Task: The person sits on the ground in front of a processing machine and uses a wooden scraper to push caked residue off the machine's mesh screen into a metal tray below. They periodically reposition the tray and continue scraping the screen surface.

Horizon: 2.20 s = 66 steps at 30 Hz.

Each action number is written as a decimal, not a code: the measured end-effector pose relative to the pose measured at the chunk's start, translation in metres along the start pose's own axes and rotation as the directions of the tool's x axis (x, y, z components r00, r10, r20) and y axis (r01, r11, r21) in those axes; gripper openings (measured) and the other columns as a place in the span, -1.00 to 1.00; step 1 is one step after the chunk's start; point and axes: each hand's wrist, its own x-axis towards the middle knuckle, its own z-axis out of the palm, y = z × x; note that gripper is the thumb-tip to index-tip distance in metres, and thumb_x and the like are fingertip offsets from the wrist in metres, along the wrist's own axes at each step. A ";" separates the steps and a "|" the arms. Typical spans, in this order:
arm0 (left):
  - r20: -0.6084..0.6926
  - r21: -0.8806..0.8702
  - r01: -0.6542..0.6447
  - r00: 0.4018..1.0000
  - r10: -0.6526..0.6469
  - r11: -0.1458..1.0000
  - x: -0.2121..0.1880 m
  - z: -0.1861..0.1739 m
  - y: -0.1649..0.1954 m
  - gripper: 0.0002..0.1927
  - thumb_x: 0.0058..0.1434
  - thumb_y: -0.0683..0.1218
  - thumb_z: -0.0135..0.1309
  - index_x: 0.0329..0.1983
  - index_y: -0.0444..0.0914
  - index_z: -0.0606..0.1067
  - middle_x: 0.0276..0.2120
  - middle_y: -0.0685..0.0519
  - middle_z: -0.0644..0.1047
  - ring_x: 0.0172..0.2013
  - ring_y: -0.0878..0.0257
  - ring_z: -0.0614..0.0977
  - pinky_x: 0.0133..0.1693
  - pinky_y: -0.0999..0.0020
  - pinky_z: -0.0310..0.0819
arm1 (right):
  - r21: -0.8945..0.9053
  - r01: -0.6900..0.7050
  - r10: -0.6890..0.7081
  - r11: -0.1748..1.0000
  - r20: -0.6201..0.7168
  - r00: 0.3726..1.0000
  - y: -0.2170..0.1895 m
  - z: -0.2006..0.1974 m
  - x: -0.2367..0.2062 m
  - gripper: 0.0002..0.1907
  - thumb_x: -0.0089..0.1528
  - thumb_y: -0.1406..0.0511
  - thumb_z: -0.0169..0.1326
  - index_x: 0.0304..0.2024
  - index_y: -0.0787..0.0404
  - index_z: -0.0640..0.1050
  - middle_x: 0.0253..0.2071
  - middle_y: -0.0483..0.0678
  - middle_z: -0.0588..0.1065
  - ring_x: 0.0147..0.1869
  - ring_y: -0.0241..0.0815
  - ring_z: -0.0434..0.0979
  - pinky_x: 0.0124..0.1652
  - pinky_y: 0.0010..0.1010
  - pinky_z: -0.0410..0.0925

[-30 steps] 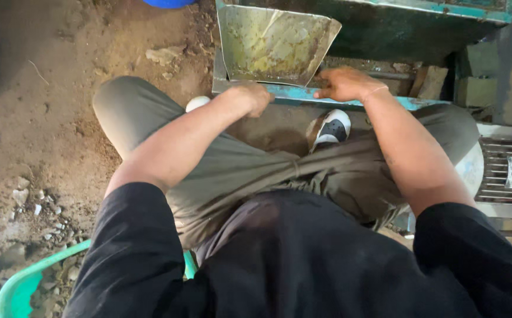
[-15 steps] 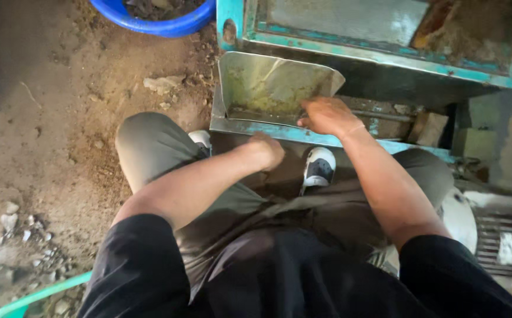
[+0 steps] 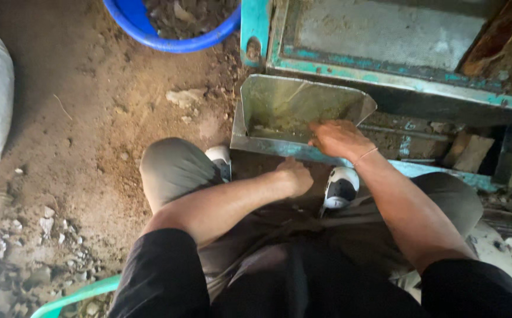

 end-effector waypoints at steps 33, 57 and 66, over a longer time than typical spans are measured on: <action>-0.187 0.278 0.085 0.982 -0.033 0.957 0.002 0.095 0.029 -0.76 0.10 -0.19 0.03 -0.16 -0.20 0.58 -0.20 -0.19 0.65 -0.09 -0.14 0.69 -0.01 -0.05 0.59 | 0.006 -0.058 0.058 0.998 -0.188 0.980 -0.015 0.026 -0.205 -0.56 0.12 0.06 0.28 -0.10 0.20 0.64 -0.01 0.07 0.60 0.14 0.10 0.58 0.08 -0.10 0.43; -0.151 0.090 0.132 0.981 -0.118 0.987 -0.035 0.068 0.033 -0.83 -0.16 -0.19 0.26 -0.44 -0.17 0.69 -0.37 -0.10 0.68 -0.27 0.01 0.73 -0.23 0.04 0.60 | -0.046 -0.093 0.090 0.995 -0.062 0.994 -0.019 0.016 -0.114 -0.38 0.26 -0.12 0.07 0.14 0.17 0.51 0.06 0.19 0.57 0.20 0.21 0.55 0.11 0.05 0.42; -0.094 0.039 0.167 0.982 -0.163 0.985 -0.037 0.039 0.030 -0.70 -0.04 -0.12 0.27 -0.18 -0.10 0.69 -0.08 0.00 0.67 -0.01 0.05 0.67 -0.08 0.08 0.59 | 0.026 -0.024 0.024 0.999 -0.013 1.000 -0.031 -0.004 -0.076 -0.40 0.23 -0.02 0.12 0.18 0.19 0.47 0.01 0.24 0.60 0.19 0.25 0.57 0.12 0.05 0.39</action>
